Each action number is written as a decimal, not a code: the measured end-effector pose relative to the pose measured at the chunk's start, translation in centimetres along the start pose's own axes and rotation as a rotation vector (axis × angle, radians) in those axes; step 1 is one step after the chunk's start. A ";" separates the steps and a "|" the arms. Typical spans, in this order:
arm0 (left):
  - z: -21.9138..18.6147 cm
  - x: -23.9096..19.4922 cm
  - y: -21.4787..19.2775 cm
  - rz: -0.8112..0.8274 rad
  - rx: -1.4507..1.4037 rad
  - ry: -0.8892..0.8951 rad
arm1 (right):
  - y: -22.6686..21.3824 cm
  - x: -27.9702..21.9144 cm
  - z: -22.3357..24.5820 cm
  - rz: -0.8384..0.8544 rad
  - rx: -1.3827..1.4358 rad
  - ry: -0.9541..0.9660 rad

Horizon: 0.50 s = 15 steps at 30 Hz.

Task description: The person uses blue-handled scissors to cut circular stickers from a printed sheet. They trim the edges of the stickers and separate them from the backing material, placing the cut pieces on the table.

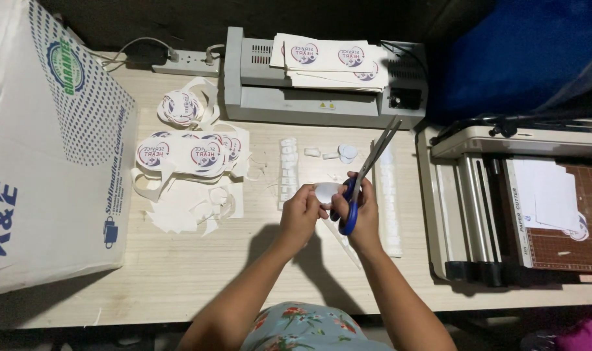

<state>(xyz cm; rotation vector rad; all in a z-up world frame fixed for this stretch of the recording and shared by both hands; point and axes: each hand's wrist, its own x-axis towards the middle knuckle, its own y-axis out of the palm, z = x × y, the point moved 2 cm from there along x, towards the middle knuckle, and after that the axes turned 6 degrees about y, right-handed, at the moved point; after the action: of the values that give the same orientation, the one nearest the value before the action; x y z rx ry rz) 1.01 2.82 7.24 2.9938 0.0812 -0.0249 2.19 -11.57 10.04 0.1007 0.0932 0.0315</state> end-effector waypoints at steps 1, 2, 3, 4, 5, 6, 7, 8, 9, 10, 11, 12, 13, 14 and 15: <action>0.1 0.1 -0.1 0.000 -0.001 0.001 | -0.1 0.3 0.8 0.000 -0.001 0.000; 0.1 0.3 -0.3 0.009 0.019 0.032 | -0.2 0.6 1.5 0.033 -0.045 0.037; 0.1 0.4 -0.4 0.020 0.039 0.063 | -0.2 0.9 2.1 0.064 -0.089 0.075; -1.5 0.3 -0.3 0.021 0.038 0.062 | -0.4 1.0 2.4 0.062 -0.089 0.075; -3.1 0.1 -0.3 0.025 0.199 0.065 | -0.6 1.1 2.7 0.113 -0.116 0.049; -4.8 0.0 -0.2 0.028 0.359 0.068 | -0.8 1.2 3.0 0.163 -0.142 0.022; -4.7 0.0 -0.2 0.030 0.358 0.068 | -0.8 1.3 3.0 0.161 -0.143 0.023; -4.7 0.1 -0.1 0.042 0.305 0.057 | -0.8 1.3 3.1 0.153 -0.127 0.023; -4.6 0.2 -0.1 0.053 0.252 0.048 | -0.8 1.4 3.2 0.147 -0.111 0.022; -4.6 0.3 0.0 0.053 0.251 0.049 | -1.0 1.1 3.0 0.147 -0.112 0.021; -4.4 0.3 0.0 0.009 0.141 -0.002 | -1.1 0.8 2.7 0.167 -0.012 0.028; -4.3 0.3 0.0 -0.034 0.030 -0.052 | -1.2 0.5 2.4 0.187 0.089 0.035; -3.8 0.3 0.0 -0.037 0.030 -0.052 | -1.5 -0.1 1.2 0.190 0.088 0.036; -3.4 0.4 -0.1 -0.073 -0.030 -0.016 | -1.6 -0.8 0.1 0.310 0.150 0.003; -3.0 0.4 -0.2 -0.109 -0.089 0.021 | -1.6 -1.4 -0.9 0.430 0.213 -0.031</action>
<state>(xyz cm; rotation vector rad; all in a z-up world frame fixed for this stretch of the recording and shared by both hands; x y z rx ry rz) 1.46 3.52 10.13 2.8980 0.2411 -0.0015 0.75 -13.17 9.11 0.3332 0.0425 0.4500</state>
